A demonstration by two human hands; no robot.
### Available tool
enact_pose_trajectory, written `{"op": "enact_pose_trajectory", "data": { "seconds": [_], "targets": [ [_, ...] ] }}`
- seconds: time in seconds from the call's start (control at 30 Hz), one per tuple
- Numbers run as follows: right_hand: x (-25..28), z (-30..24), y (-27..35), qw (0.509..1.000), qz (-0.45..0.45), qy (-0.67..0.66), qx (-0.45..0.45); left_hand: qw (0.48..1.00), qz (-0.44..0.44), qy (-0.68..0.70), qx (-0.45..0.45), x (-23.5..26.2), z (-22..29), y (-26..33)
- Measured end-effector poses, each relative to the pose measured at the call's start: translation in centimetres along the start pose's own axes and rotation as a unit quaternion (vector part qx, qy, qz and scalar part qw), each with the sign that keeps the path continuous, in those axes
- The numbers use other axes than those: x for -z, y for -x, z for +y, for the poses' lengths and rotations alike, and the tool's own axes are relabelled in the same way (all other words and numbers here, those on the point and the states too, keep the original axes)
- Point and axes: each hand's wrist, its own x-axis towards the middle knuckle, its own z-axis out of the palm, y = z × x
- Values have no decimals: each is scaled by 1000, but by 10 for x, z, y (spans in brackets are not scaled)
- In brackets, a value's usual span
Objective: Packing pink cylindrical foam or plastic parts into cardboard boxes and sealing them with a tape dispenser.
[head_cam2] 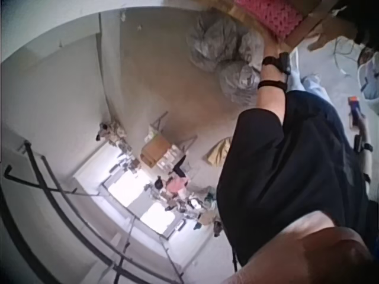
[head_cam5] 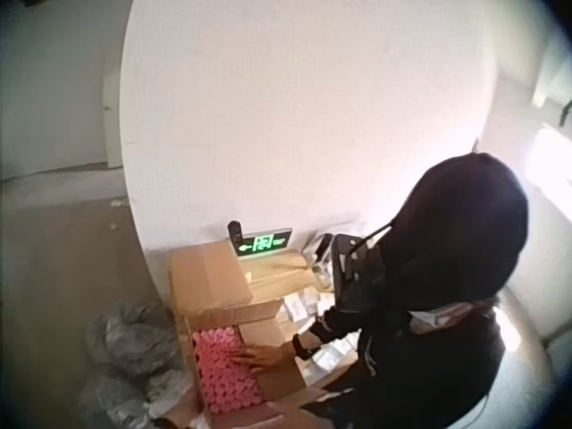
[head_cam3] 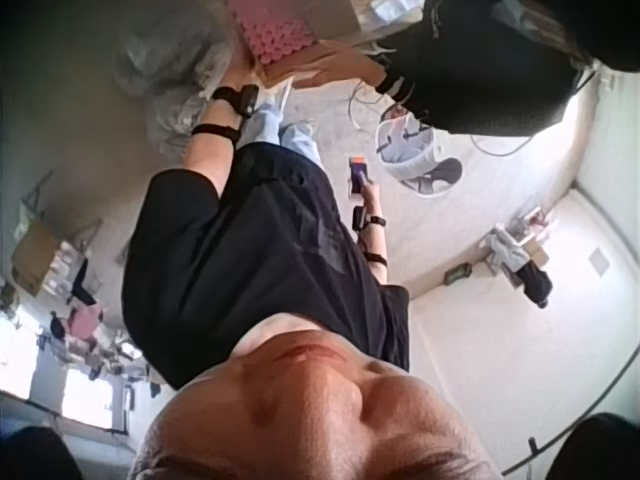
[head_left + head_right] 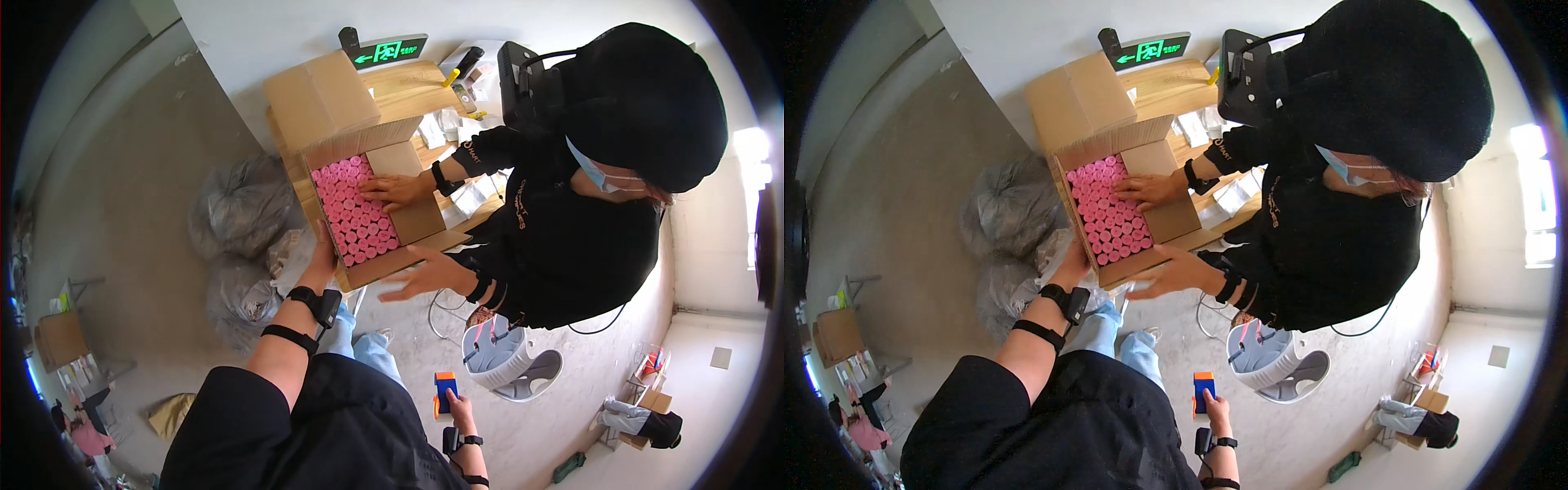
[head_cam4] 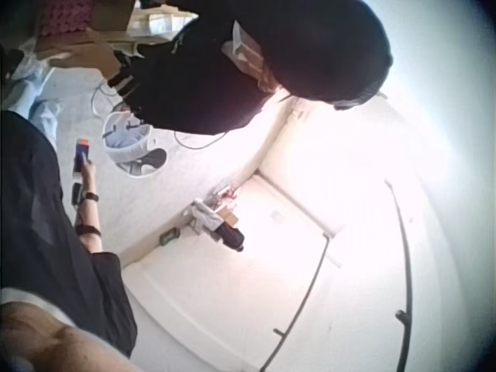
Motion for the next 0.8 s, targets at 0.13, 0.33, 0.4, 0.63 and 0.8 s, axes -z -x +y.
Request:
{"op": "enact_pose_trajectory", "data": {
  "seconds": [0.13, 0.33, 0.4, 0.63, 0.8],
  "targets": [
    [3, -6, -10, 999, -2, 37, 7, 998, 34, -27, 44, -12, 8, 6],
    [8, -51, -5, 1000, -14, 9, 25, 997, -29, -44, 58, 46, -22, -21],
    [11, -40, -11, 1000, -7, 1, 29, 992, 43, -113, 45, 21, -17, -19],
    [8, -26, -30, 999, -4, 29, 42, 825, 233, -513, -32, 8, -37, -35],
    [9, -39, -13, 999, -25, -1, 45, 803, 253, -539, -18, 6, -33, -36]
  ]
}}
